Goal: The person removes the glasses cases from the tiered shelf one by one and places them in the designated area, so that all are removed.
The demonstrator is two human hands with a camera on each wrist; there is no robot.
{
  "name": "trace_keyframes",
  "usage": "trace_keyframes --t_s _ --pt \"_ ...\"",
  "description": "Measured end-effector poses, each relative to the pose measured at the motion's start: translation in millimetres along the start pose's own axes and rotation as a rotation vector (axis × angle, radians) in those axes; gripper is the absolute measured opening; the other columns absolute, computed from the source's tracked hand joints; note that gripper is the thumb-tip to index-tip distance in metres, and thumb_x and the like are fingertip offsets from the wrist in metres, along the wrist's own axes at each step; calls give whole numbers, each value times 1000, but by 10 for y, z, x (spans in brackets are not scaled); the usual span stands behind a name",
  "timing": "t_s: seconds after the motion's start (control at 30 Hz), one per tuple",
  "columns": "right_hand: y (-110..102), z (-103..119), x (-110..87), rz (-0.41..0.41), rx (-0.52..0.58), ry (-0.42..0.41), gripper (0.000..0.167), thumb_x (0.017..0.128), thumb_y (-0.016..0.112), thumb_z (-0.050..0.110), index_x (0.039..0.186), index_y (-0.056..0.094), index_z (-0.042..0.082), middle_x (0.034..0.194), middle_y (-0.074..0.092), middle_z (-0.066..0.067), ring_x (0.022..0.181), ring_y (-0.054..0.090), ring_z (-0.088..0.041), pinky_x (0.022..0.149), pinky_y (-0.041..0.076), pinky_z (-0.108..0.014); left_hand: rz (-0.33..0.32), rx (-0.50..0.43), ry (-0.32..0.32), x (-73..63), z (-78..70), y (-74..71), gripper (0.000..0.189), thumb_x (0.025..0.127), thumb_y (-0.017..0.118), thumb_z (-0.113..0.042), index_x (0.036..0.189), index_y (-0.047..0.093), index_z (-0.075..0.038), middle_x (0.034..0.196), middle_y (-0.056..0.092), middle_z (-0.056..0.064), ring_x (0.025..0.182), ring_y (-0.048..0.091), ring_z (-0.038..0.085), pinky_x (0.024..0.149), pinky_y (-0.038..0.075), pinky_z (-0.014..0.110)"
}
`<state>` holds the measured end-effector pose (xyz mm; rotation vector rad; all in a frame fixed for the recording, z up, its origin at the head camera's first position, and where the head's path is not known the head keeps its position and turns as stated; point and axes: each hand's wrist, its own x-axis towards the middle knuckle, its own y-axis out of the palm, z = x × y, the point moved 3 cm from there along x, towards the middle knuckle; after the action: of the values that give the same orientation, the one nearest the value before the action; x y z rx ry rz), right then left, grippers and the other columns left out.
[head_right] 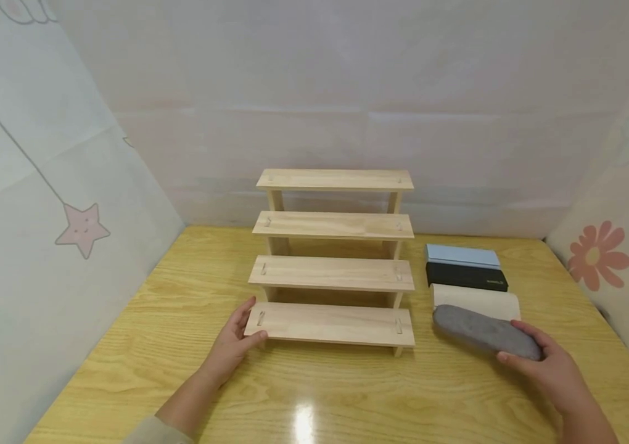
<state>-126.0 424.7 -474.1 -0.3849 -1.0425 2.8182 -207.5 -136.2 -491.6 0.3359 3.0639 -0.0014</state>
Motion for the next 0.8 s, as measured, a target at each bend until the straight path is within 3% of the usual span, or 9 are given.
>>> trace_keyframes --t_s 0.07,0.13,0.37,0.63,0.8 --pt "1 -4 4 8 -10 5 90 93 65 43 159 8 19 153 7 -42 128 24 -60 94 38 -56 -4 -14 2 3 0 2 84 87 72 -7 155 24 -17 154 36 16 131 46 31 91 51 21" --pt "3 -10 7 22 -12 9 92 93 65 44 159 6 19 153 5 -43 128 22 -62 96 31 -68 -6 -21 4 6 0 3 84 87 72 -6 155 24 -16 153 38 15 131 46 30 90 51 20" --pt "23 -36 29 68 -3 25 95 92 65 44 159 3 17 154 -1 -42 132 15 -64 99 26 -70 3 16 13 3 2 -2 84 88 72 -10 156 22 -16 158 30 15 141 36 33 99 46 25" --pt "42 -68 46 60 -44 -6 95 92 66 44 158 6 10 152 6 -44 130 20 -64 97 29 -69 -8 30 7 0 4 -6 84 88 72 -11 155 24 -18 156 33 16 136 42 32 94 48 21" --pt "45 -80 48 46 -75 -27 95 92 65 44 157 8 4 151 9 -44 128 22 -63 95 31 -69 -4 29 12 0 5 -4 83 88 72 -11 155 24 -18 158 30 16 138 39 33 97 47 22"
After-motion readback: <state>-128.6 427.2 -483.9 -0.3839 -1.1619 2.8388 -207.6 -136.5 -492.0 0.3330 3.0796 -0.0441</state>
